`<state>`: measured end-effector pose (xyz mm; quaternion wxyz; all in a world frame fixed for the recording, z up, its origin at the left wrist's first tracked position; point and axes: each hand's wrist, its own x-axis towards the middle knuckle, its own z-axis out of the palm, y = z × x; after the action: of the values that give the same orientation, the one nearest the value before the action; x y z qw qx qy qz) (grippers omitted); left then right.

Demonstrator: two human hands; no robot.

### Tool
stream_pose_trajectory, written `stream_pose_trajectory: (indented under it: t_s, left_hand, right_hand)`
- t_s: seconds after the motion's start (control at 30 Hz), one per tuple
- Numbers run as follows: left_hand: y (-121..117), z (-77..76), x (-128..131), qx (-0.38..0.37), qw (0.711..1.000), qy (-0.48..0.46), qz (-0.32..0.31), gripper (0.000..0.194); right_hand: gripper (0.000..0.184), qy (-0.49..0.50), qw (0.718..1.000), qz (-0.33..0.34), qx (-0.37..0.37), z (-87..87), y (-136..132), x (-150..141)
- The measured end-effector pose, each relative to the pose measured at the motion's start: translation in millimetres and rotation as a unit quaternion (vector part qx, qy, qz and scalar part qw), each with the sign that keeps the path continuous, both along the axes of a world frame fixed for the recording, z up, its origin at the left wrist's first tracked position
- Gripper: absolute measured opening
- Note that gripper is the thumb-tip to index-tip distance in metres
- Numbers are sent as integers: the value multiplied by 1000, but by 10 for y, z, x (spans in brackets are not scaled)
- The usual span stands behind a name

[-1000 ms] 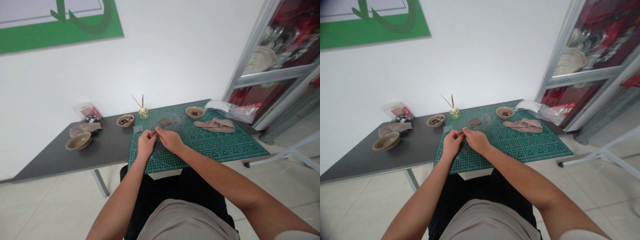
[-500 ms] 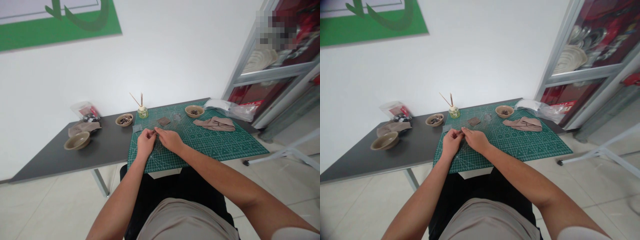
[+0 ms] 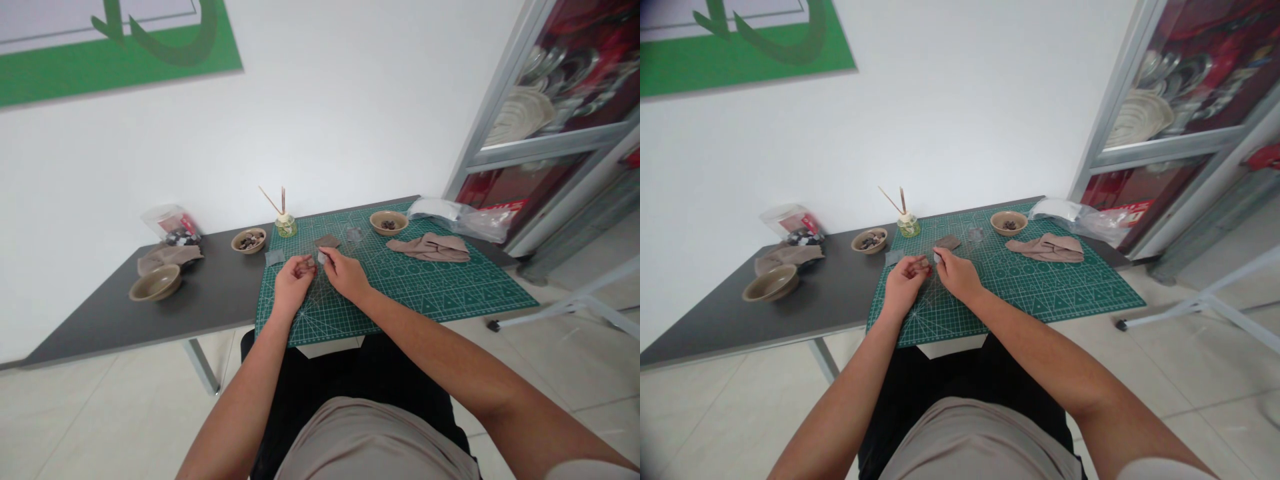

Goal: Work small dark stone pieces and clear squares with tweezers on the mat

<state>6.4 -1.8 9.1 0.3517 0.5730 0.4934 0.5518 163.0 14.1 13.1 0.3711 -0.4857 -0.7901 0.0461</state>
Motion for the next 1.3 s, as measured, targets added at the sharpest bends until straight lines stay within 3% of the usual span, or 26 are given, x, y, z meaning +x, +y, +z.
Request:
stream_pose_trajectory:
  t_s: [0.1, 0.2, 0.53, 1.0, 1.3]
  left_hand:
    - [-4, 9, 1, -21, 1000, 9, -1, 28]
    - [-41, 65, 8, -27, 997, 64, 40, 21]
    - [-93, 99, -15, 10, 975, 190, 111, 11]
    - [-123, 123, 1, 4, 985, 141, 100, 18]
    - [-131, 138, 10, 3, 981, 159, 108, 18]
  right_hand:
    - [34, 11, 1000, 0, 15, -12, -6, -1]
    - [34, 6, 1000, 14, 25, -17, -30, -11]
    - [40, -96, 978, 155, 100, 4, -86, -24]
    - [42, -81, 983, 133, 99, -40, -43, -25]
    - [41, -97, 981, 131, 107, -34, -41, -22]
